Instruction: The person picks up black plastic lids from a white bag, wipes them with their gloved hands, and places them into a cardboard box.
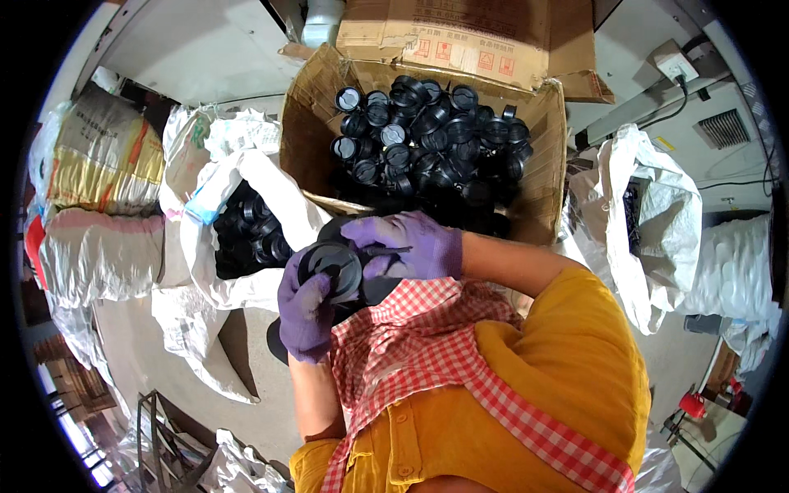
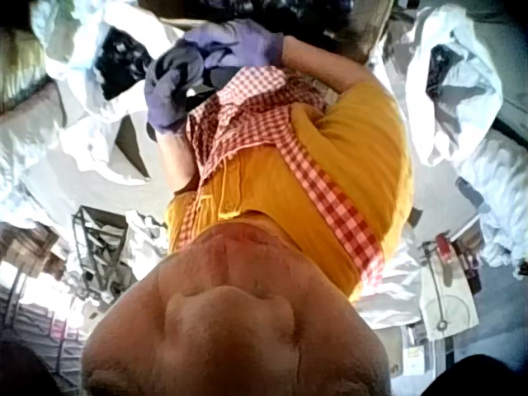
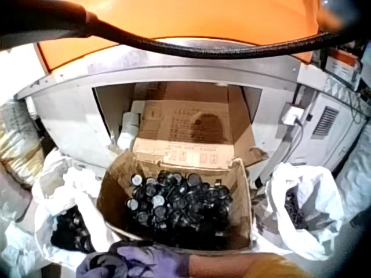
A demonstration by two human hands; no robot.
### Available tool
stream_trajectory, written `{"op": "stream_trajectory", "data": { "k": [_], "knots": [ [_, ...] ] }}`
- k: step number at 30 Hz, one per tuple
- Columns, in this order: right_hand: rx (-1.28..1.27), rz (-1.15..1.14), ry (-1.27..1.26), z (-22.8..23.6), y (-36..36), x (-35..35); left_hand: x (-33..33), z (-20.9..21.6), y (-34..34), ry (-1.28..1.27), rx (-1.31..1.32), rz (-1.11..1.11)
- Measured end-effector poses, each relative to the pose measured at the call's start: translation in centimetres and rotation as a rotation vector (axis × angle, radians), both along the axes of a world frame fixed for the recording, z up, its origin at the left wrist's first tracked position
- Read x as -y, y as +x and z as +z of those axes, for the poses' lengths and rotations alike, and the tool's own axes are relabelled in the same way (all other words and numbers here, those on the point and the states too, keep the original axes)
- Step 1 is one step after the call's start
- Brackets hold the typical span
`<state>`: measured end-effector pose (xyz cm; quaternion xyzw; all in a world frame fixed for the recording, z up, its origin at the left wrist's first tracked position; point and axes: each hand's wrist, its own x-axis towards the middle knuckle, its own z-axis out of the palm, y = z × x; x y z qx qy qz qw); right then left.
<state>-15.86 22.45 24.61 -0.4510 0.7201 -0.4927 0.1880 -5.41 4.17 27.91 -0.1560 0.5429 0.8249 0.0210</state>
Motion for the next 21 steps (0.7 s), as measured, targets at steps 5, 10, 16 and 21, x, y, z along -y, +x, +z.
{"op": "stream_trajectory", "data": {
  "k": [5, 10, 16, 21],
  "knots": [
    [0.053, 0.269, 0.460, 1.7, 1.8, 0.5, 0.9, 0.3, 4.5, -0.903, -0.170, -0.279],
    [0.808, 0.864, 0.632, 2.7, 3.4, -0.1, 1.5, 4.5, 7.5, -1.472, -0.655, -0.624],
    [1.051, 0.894, 0.492, 3.0, 4.7, -0.6, 0.8, 7.7, 8.2, -1.580, -0.836, -0.560],
    [0.957, 1.008, 0.523, 2.3, 4.2, -0.5, 0.9, 8.2, 8.2, -1.632, -0.929, -0.546]
  ]
}}
